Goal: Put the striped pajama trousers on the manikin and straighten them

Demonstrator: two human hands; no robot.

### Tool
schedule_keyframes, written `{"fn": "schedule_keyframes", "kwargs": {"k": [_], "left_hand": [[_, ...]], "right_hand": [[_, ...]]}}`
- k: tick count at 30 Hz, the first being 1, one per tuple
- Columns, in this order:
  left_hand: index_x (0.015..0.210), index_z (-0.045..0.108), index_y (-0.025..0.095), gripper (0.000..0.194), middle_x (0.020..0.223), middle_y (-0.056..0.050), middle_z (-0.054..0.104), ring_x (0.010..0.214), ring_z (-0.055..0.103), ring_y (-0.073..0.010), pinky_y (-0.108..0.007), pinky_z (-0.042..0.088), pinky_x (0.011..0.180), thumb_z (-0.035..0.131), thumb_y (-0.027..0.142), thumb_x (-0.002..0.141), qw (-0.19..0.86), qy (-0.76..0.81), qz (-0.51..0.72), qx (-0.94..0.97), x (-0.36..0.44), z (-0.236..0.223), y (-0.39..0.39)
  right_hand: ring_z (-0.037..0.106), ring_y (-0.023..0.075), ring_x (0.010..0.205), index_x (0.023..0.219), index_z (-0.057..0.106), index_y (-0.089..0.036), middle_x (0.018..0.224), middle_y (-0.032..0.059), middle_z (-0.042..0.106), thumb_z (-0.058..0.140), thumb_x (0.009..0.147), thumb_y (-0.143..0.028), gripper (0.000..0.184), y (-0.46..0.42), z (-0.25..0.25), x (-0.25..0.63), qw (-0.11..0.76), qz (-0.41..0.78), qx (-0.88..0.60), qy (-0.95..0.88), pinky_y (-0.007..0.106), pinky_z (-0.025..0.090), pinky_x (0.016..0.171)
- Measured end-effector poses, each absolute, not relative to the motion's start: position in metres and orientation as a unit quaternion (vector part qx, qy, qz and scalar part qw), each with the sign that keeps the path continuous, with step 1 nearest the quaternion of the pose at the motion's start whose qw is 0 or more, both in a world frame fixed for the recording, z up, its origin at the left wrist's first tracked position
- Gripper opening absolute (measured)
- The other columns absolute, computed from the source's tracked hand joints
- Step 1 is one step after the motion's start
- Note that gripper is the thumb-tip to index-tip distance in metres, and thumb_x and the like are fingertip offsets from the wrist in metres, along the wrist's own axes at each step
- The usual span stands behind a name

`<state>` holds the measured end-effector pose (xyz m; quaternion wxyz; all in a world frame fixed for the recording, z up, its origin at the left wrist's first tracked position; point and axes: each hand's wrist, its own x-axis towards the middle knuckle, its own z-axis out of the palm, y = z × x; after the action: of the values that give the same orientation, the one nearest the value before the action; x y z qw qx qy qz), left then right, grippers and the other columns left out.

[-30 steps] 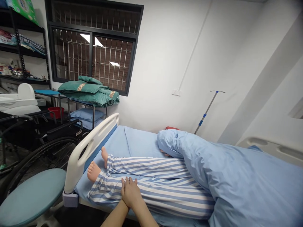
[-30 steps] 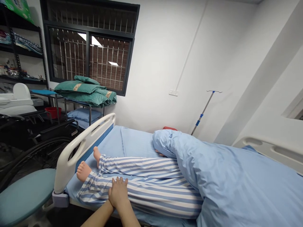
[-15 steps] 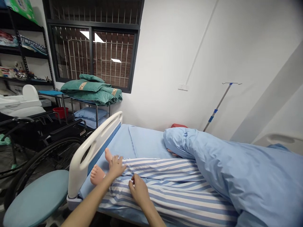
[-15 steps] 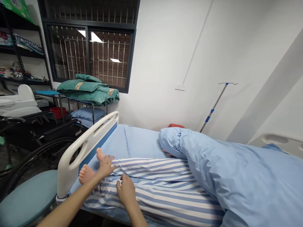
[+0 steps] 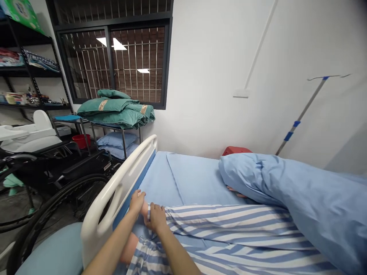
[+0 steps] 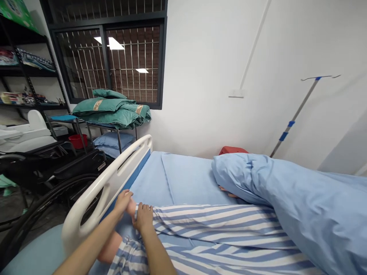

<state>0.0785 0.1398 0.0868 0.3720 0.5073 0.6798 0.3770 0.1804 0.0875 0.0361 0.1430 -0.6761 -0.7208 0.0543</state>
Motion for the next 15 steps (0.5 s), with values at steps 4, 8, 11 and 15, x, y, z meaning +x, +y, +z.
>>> {"fn": "schedule_keyframes", "kwargs": {"k": [4, 8, 11, 15], "left_hand": [[0.108, 0.054, 0.014, 0.04, 0.116, -0.011, 0.059, 0.107, 0.054, -0.0189, -0.027, 0.041, 0.09, 0.046, 0.031, 0.072, 0.388, 0.681, 0.382, 0.489, 0.081, 0.091, 0.138], [0.112, 0.052, 0.015, 0.046, 0.118, -0.012, 0.057, 0.11, 0.052, -0.023, -0.033, 0.04, 0.092, 0.048, 0.034, 0.07, 0.373, 0.687, 0.388, 0.488, 0.083, 0.113, 0.127], [0.111, 0.053, 0.016, 0.045, 0.115, -0.01, 0.059, 0.108, 0.053, -0.0237, -0.034, 0.041, 0.092, 0.05, 0.035, 0.07, 0.357, 0.649, 0.435, 0.512, 0.087, 0.151, 0.117], [0.112, 0.052, 0.017, 0.043, 0.11, -0.007, 0.062, 0.104, 0.056, -0.02, -0.028, 0.044, 0.088, 0.049, 0.04, 0.075, 0.376, 0.51, 0.568, 0.525, 0.107, 0.228, 0.098]], "right_hand": [[0.057, 0.0287, 0.09, 0.096, 0.053, -0.015, 0.094, 0.012, 0.062, 0.064, 0.055, -0.033, 0.046, 0.098, 0.026, 0.179, 0.138, 0.063, -0.696, -0.702, 0.041, 0.037, 0.082], [0.058, 0.0292, 0.089, 0.093, 0.053, -0.016, 0.092, 0.0106, 0.064, 0.066, 0.051, -0.037, 0.049, 0.093, 0.049, 0.176, 0.152, 0.079, -0.704, -0.689, 0.039, 0.038, 0.079], [0.06, 0.0273, 0.085, 0.092, 0.051, -0.017, 0.087, 0.0092, 0.065, 0.062, 0.057, -0.039, 0.043, 0.087, 0.091, 0.175, 0.183, 0.075, -0.704, -0.682, 0.037, 0.039, 0.076], [0.062, 0.0257, 0.081, 0.094, 0.052, -0.018, 0.084, 0.0081, 0.066, 0.055, 0.065, -0.044, 0.04, 0.077, 0.182, 0.194, 0.251, 0.061, -0.701, -0.665, 0.033, 0.041, 0.069]]}}
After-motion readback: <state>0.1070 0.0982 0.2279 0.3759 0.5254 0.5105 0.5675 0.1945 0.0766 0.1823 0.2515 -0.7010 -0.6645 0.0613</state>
